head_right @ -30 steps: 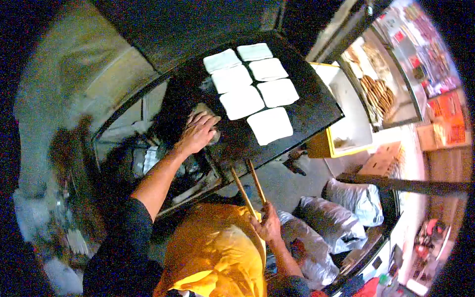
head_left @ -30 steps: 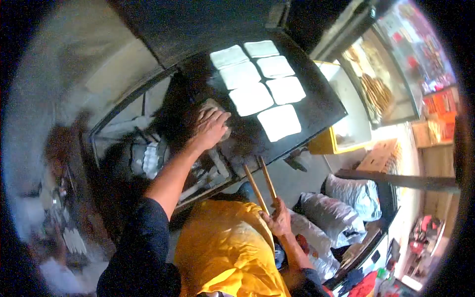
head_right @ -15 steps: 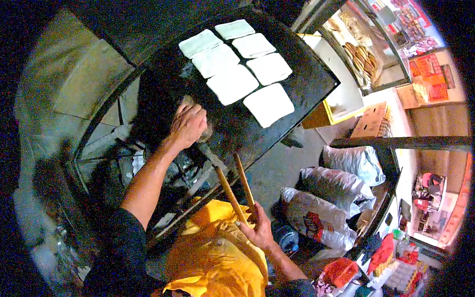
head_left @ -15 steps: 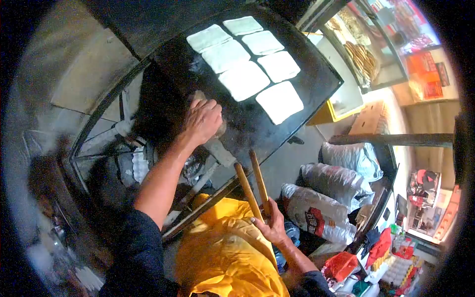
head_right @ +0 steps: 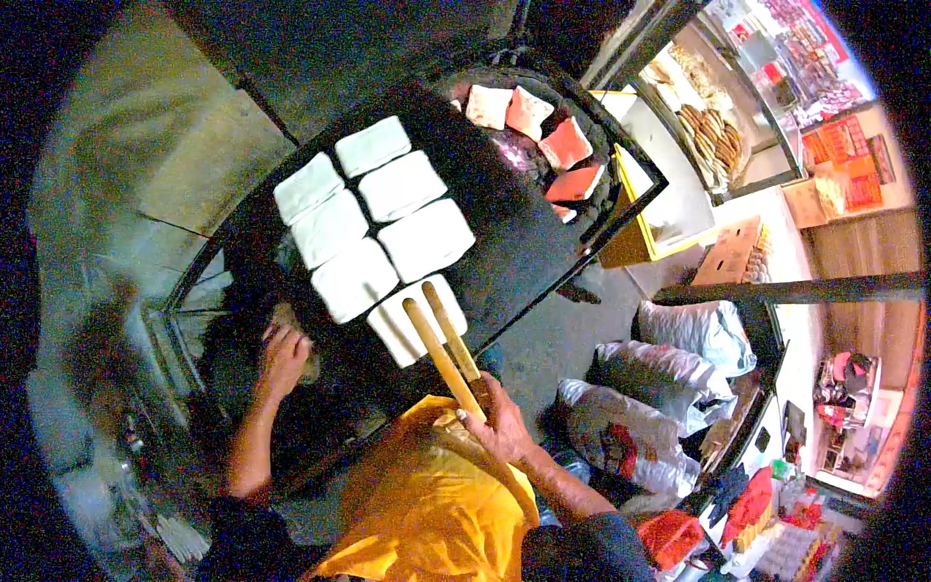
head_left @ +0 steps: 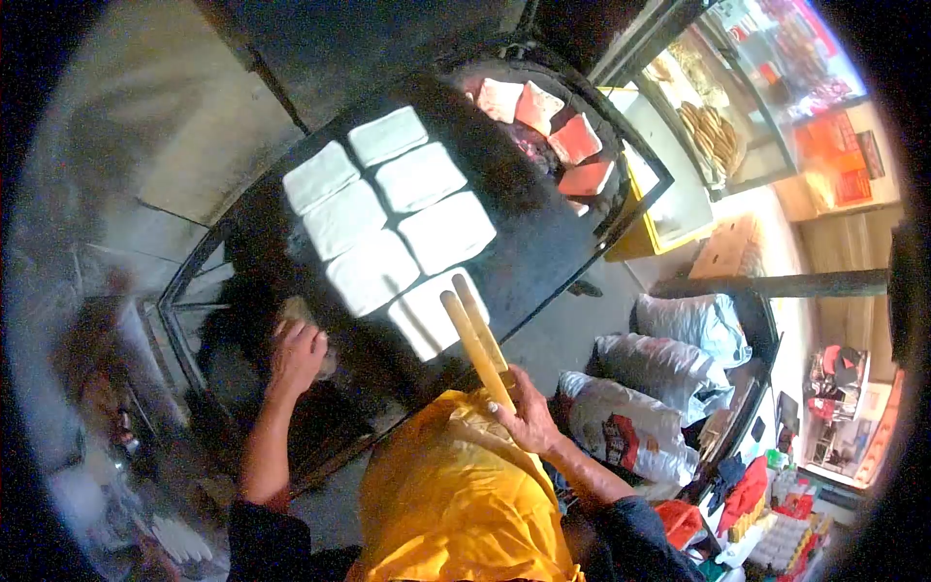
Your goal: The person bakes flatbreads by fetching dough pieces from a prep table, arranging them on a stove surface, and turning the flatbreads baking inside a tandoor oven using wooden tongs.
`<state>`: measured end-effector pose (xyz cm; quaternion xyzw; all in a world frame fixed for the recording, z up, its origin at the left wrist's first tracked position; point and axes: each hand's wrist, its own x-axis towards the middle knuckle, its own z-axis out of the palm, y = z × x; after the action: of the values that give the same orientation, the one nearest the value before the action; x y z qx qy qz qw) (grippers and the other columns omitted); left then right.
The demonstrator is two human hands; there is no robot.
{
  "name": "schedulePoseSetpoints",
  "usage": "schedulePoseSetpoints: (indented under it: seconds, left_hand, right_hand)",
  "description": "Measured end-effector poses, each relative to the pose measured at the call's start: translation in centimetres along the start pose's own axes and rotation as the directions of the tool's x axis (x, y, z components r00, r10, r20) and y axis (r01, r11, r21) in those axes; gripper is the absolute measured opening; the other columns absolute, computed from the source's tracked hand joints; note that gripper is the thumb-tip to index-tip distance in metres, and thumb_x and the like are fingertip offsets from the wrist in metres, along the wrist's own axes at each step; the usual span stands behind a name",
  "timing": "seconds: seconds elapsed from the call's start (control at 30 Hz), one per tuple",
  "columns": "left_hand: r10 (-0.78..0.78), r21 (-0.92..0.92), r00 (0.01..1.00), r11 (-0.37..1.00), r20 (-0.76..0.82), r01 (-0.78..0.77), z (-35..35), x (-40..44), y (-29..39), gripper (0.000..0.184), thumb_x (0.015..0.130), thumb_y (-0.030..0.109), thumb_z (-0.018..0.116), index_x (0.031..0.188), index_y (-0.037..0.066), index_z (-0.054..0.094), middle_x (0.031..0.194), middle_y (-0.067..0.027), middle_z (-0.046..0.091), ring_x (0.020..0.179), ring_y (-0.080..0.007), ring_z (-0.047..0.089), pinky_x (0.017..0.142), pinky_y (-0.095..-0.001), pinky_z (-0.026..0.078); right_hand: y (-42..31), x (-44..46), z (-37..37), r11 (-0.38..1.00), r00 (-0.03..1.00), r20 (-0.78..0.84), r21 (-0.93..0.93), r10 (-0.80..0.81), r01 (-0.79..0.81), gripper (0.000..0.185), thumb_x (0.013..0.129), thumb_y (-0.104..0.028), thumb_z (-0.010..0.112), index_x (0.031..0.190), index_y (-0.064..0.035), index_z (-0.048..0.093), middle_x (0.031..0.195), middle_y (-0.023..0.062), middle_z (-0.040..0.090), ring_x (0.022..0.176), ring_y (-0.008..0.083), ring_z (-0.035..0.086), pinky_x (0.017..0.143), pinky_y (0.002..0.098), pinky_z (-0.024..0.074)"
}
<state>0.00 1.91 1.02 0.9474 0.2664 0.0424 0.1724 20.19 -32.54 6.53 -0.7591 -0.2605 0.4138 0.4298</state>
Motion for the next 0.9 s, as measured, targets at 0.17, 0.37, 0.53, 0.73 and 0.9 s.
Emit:
schedulePoseSetpoints:
  seconds: [0.17,0.37,0.53,0.73,0.9]
  left_hand:
    - [-0.334,-0.186,0.942,0.926,0.007,0.33,-1.3,-5.4,-4.1,0.021,0.086,0.02,0.056,0.082,0.0,0.058,0.087,-0.0189,0.057,0.085,-0.0369,0.054,0.076,-0.0459,0.043]
    - [-0.438,-0.076,0.892,0.899,-0.115,0.431,-2.5,-11.0,-8.8,0.026,0.088,0.02,0.055,0.076,-0.002,0.055,0.071,-0.0185,0.054,0.067,-0.0366,0.053,0.062,-0.0452,0.041]
    - [-0.647,-0.238,0.762,0.746,-0.038,0.622,-0.4,-15.6,-16.7,0.031,0.09,0.022,0.054,0.07,-0.001,0.048,0.063,-0.0166,0.045,0.055,-0.0298,0.041,0.054,-0.0417,0.033]
    - [-0.54,-0.424,0.695,0.833,-0.476,0.356,0.1,-17.2,-16.7,0.027,0.094,0.03,0.051,0.088,0.004,0.054,0.067,-0.001,0.052,0.057,-0.0121,0.045,0.052,-0.0302,0.039]
    - [-0.908,-0.11,0.307,0.349,-0.285,0.931,11.3,-28.8,-11.3,0.026,0.094,0.03,0.049,0.094,0.005,0.058,0.079,-0.0052,0.059,0.068,-0.0179,0.054,0.062,-0.0338,0.046]
  right_hand:
    - [-0.9,0.5,-1.5,0.997,0.998,0.059,-0.069,-0.038,0.042,0.064,0.085,-0.031,0.062,0.13,0.0041,0.033,0.109,0.0219,0.057,0.099,0.0269,0.059,0.081,0.0369,0.0486]
    - [-1.1,0.6,-3.3,0.99,0.99,0.139,-0.143,0.001,0.019,0.064,0.084,-0.036,0.063,0.128,0.0032,0.037,0.108,0.0197,0.058,0.095,0.0255,0.06,0.079,0.0365,0.0481]
    - [-1.8,0.8,-5.6,0.975,0.988,0.146,-0.221,0.043,-0.01,0.069,0.081,-0.036,0.067,0.129,0.0035,0.037,0.111,0.0228,0.059,0.1,0.0329,0.06,0.086,0.0389,0.0478]
    - [-1.1,1.0,-10.9,0.955,0.996,0.042,-0.288,0.084,-0.068,0.072,0.079,-0.032,0.068,0.132,0.0024,0.033,0.117,0.0235,0.054,0.101,0.0348,0.059,0.086,0.04,0.0477]
    - [1.7,3.2,-18.0,0.929,0.999,0.024,-0.369,0.037,-0.026,0.071,0.077,-0.03,0.071,0.13,0.0017,0.036,0.111,0.0238,0.057,0.098,0.0348,0.059,0.084,0.0401,0.0483]
